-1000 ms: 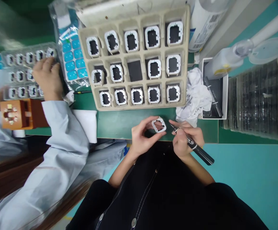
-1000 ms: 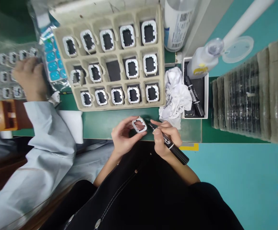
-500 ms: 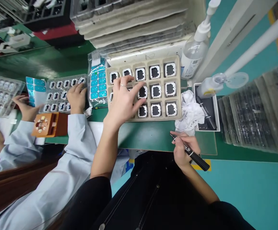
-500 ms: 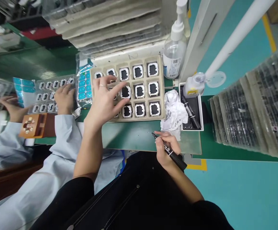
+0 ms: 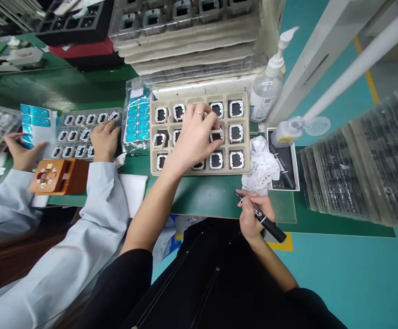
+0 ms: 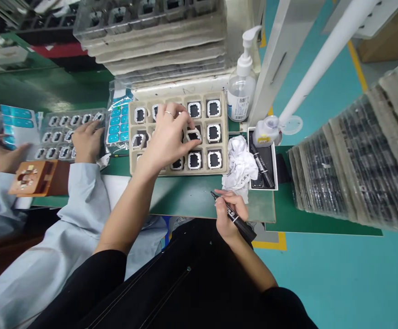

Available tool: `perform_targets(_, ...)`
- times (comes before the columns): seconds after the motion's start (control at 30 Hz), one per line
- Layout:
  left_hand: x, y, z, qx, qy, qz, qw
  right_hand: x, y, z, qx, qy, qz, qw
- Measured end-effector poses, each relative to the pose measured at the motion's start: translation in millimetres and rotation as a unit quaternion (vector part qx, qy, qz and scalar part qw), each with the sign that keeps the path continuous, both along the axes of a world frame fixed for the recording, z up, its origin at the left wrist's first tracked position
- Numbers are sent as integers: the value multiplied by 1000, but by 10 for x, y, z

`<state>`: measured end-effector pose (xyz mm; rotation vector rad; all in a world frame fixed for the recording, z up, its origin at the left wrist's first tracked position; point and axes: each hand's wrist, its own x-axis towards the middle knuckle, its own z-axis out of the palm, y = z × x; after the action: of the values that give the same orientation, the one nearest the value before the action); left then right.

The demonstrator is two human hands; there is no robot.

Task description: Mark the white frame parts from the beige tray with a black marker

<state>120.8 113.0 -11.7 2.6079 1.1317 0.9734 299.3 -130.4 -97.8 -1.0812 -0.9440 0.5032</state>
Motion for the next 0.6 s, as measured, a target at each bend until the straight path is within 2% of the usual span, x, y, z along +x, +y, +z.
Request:
perform_targets(0.1, 53, -226, 65, -45, -49, -54, 996, 4, 7, 8, 1, -4, 3, 1000)
perform_targets(0.17, 87, -496, 114, -86, -129, -92, 984, 3, 10, 16, 2, -2, 5, 1000)
perform_targets(0.23, 112, -827, 150, -128, -233, -96, 959, -2, 10, 28, 3, 4, 6, 1000)
perform_targets(0.33, 118, -1340, 141, -215, -364, -51, 905, -10, 8, 57, 4, 14, 6, 1000)
perform_targets(0.4, 107, -1630, 73, -295, -412, -22, 862, -15, 10, 79, 3, 17, 5, 1000)
perform_targets(0.5, 85, -1938, -115, -405, -433, 1, 805, -20, 22, 101, 6, 17, 0, 1000)
perform_targets(0.6, 78, -2108, -341, -460, -436, 9, 774, -15, 27, 103, 17, 1, 8, 1000)
